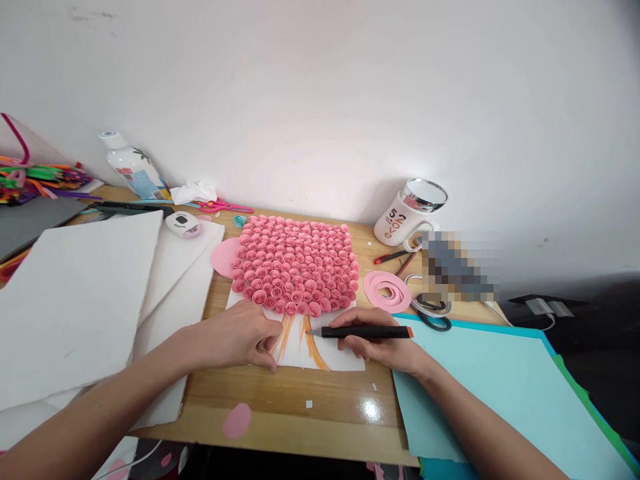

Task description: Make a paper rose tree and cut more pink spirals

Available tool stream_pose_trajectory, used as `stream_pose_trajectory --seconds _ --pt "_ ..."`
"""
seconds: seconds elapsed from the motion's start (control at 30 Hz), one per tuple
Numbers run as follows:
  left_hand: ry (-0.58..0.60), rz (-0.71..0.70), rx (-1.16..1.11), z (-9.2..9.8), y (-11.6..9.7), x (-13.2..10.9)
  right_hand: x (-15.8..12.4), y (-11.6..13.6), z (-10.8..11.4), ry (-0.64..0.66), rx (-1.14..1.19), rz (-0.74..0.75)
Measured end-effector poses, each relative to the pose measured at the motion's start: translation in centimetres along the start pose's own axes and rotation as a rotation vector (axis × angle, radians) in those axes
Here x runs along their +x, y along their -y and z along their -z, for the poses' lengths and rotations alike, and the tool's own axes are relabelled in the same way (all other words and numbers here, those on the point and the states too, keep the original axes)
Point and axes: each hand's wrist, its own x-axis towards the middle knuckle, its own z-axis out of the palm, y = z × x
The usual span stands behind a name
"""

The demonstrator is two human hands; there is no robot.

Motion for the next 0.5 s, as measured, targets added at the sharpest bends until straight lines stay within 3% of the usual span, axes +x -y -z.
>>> stream_pose_trajectory --seconds 0.2,0.37,0.5 --pt "0.018 0.028 0.005 0.10 -0.20 0.00 -0.18 0.02 0.64 0.244 0.052 0.012" --pt "0.014 0.020 -0.015 0.06 -0.14 0.05 -0.16 0.39 0.42 0.069 0.086 0.022" --pt "0.009 0.025 -0.040 -0.02 -0.01 0.03 -0.02 0.79 0.12 0.034 0.093 -0.022"
